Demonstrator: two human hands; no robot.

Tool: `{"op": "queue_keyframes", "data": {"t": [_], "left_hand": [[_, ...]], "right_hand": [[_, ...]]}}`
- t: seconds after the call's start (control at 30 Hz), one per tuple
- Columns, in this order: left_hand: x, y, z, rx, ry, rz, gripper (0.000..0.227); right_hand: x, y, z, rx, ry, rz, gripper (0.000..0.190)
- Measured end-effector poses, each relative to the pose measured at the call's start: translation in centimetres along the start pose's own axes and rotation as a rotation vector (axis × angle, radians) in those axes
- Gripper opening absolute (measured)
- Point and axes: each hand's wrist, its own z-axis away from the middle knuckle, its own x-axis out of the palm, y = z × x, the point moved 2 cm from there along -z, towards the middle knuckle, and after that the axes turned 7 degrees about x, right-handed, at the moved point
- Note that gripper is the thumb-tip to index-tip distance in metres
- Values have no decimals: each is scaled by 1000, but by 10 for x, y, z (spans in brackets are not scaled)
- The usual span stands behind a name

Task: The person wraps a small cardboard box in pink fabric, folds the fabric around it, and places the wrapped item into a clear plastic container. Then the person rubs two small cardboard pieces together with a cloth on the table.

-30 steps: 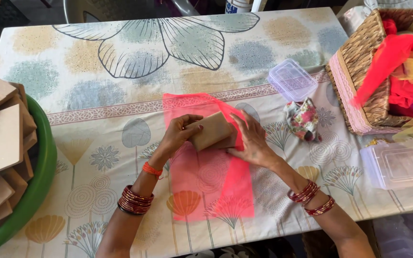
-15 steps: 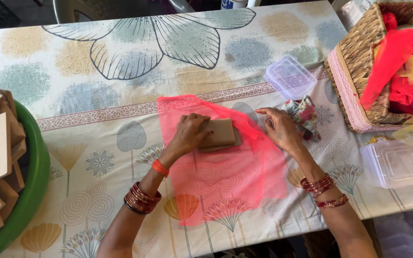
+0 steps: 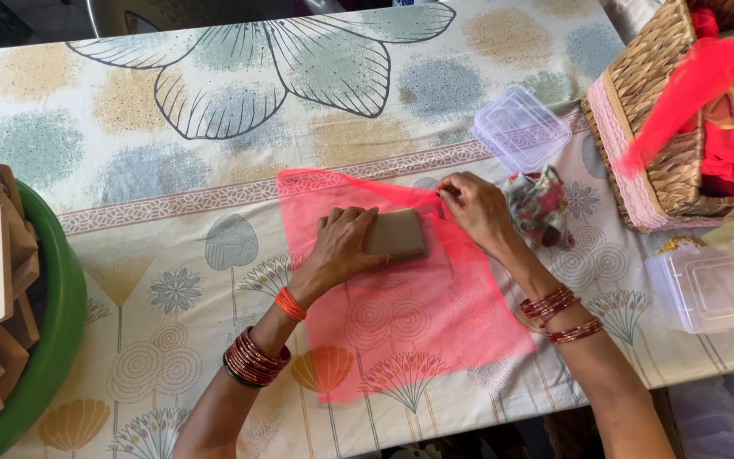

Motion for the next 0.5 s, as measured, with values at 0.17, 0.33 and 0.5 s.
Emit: {"op": "queue_keyframes", "data": {"t": [0.17,0.33,0.5], "left_hand": [[-5,15,0,-10,-20,-92,85],[-2,20,-1,40,-25,-109,93],[4,23,-4,61,-32,-159,99]], "right_hand": [[4,8,-7,58,161,-168,12],[4,7,-6,87,149,-193,12],[7,10,-5,92,139,-244,13]]}}
